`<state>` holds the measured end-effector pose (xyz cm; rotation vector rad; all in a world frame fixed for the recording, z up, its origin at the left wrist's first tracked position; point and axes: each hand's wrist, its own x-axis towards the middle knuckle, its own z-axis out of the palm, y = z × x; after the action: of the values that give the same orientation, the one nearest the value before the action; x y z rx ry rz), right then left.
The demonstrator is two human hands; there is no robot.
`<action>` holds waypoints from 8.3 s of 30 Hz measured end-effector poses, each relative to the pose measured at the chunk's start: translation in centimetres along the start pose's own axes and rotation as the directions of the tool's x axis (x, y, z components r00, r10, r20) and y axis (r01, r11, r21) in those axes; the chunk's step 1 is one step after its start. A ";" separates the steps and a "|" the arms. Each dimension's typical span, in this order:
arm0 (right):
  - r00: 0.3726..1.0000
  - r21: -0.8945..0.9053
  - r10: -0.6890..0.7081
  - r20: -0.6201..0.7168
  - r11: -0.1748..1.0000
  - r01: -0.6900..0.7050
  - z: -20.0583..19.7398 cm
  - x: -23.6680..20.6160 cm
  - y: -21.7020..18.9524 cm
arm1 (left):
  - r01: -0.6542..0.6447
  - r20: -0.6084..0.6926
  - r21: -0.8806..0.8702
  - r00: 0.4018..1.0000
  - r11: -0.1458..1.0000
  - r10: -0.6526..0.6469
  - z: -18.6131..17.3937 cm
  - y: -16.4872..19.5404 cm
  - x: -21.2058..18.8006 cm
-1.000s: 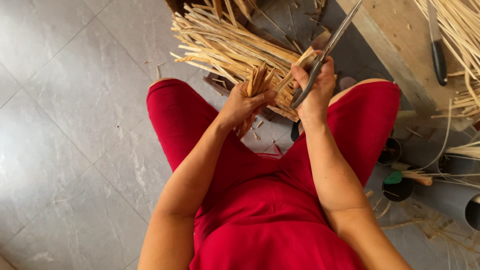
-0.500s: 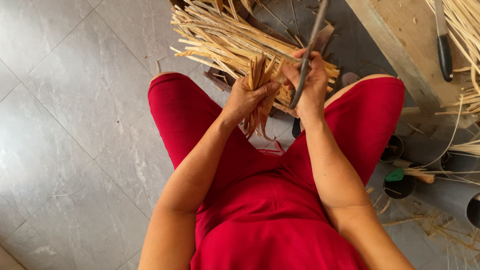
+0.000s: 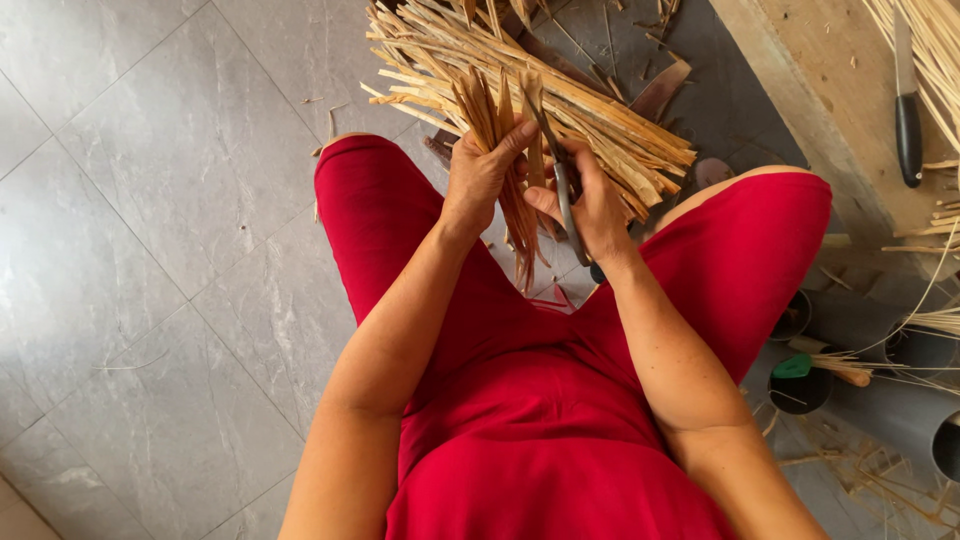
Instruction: The person sits on the floor and uses shears to split long dried sticks into thinner strips. They repeatedly hold a stick with one hand and cut it lengthwise with the other, then place the split pieces into a nearby pile.
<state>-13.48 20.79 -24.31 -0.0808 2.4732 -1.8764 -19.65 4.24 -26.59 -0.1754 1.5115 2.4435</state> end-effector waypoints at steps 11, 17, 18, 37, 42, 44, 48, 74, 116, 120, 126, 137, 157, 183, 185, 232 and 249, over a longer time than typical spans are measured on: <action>0.996 -0.082 -0.052 -0.068 0.996 0.046 1.0 -0.2 -1.5 | 0.035 0.005 0.003 0.999 0.999 -0.035 -0.1 0.4 -0.1; 0.993 -0.046 -0.042 -0.110 0.998 0.037 1.3 -0.4 -0.6 | 0.041 0.007 -0.031 0.999 0.999 -0.041 0.2 0.4 0.0; 0.994 -0.032 0.000 -0.111 0.999 -0.003 1.3 -0.5 -0.4 | 0.041 0.005 -0.015 0.999 0.999 -0.041 0.2 0.5 0.0; 0.983 0.143 0.004 -0.183 0.989 0.023 1.3 -0.3 0.4 | 0.083 0.136 0.019 0.987 0.996 -0.085 0.6 0.2 -0.4; 0.965 0.241 0.116 -0.235 0.969 -0.058 0.7 -0.2 0.5 | 0.104 0.110 0.040 0.988 0.994 -0.108 0.4 0.3 -0.7; 0.981 0.268 -0.030 -0.190 0.960 0.082 0.8 -0.3 0.5 | 0.064 0.102 0.014 0.993 0.998 -0.065 0.3 0.6 -0.6; 0.989 0.478 0.121 -0.081 0.876 -0.068 0.8 -0.1 0.2 | 0.074 0.158 -0.027 0.985 0.997 -0.069 0.5 1.6 -0.9; 0.999 0.160 0.012 0.030 0.987 -0.017 0.3 -0.3 0.2 | 0.054 0.149 0.004 0.987 0.999 -0.054 -0.6 1.1 -0.4; 0.847 -0.139 0.122 -0.517 0.965 -0.224 -5.6 3.8 9.3 | -0.255 -0.007 -0.016 0.967 0.967 0.255 -3.9 3.3 -0.3; 0.834 -0.393 0.092 -0.544 0.850 -0.350 -3.6 3.9 9.5 | -0.257 -0.048 -0.005 0.965 0.966 0.256 -4.0 3.2 -0.3; 0.824 -0.504 0.146 -0.547 0.728 -0.464 -2.5 3.9 7.8 | -0.219 -0.034 0.057 0.975 0.974 0.221 -3.6 3.2 -0.3; 0.863 -0.494 -0.005 -0.505 0.821 -0.285 -3.3 4.0 6.2 | -0.186 0.004 0.183 0.982 0.965 0.189 -3.6 3.1 -0.5; 0.963 -0.096 0.120 -0.242 0.985 -0.147 -6.0 -0.3 0.1 | -0.536 0.399 0.609 0.844 0.585 0.358 2.6 3.7 -4.7; 0.985 0.610 -0.002 -0.170 0.785 0.107 -11.6 2.1 -13.5 | -0.173 0.185 0.299 0.975 0.939 0.121 9.8 15.0 -6.1; 0.987 0.614 -0.061 -0.148 0.777 0.140 -10.9 2.2 -14.1 | -0.186 0.240 0.406 0.966 0.895 0.092 10.2 14.8 -6.4; 0.993 0.170 -0.046 -0.109 0.983 0.064 -5.6 -1.4 -14.2 | 0.027 0.076 -0.059 0.997 0.998 -0.022 10.4 14.8 -5.5; 0.989 0.349 0.000 -0.149 0.936 0.053 -6.3 -1.2 -13.3 | 0.065 0.150 -0.008 0.987 0.998 -0.063 10.5 15.1 -6.5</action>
<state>-12.44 23.32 -9.81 0.0367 2.1798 -2.3836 -17.37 6.18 -7.39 -0.0409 1.4053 2.3589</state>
